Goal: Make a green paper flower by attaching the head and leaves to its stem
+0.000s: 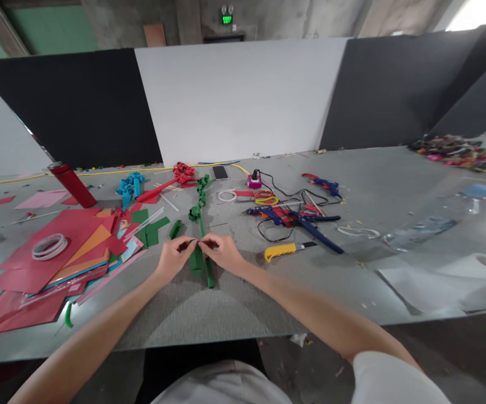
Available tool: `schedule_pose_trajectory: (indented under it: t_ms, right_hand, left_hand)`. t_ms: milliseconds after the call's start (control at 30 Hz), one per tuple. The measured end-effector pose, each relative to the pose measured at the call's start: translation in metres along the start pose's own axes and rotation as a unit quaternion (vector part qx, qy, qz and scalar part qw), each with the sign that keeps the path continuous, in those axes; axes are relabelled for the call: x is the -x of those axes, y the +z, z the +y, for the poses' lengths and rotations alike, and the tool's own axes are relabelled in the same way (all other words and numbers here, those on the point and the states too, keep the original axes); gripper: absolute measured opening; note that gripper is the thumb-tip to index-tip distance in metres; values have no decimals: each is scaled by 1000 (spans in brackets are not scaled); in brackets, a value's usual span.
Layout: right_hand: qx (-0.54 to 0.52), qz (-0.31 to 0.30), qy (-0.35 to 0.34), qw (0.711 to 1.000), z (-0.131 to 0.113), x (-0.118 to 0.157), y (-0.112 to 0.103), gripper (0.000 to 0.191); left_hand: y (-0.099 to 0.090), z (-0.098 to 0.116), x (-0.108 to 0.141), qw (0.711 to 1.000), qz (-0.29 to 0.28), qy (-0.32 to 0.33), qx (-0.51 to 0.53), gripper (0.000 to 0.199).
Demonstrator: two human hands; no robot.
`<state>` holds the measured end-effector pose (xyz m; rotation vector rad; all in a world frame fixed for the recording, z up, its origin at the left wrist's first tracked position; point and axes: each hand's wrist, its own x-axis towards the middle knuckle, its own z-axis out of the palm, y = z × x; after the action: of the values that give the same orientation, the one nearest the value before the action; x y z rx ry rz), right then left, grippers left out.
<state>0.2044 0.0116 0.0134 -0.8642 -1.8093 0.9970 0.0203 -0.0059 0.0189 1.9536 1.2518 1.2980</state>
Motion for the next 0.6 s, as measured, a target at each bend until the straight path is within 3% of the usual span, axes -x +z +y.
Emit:
schedule_pose_trajectory:
  t_ms: [367, 600]
  right_hand:
    - [3, 15, -20, 1000, 1, 0, 1, 20]
    - [8, 0, -13, 1000, -3, 1, 1, 19]
  left_hand:
    - [-2, 4, 0, 999, 19, 28, -15, 14]
    - [-3, 1, 0, 999, -3, 42, -28, 14]
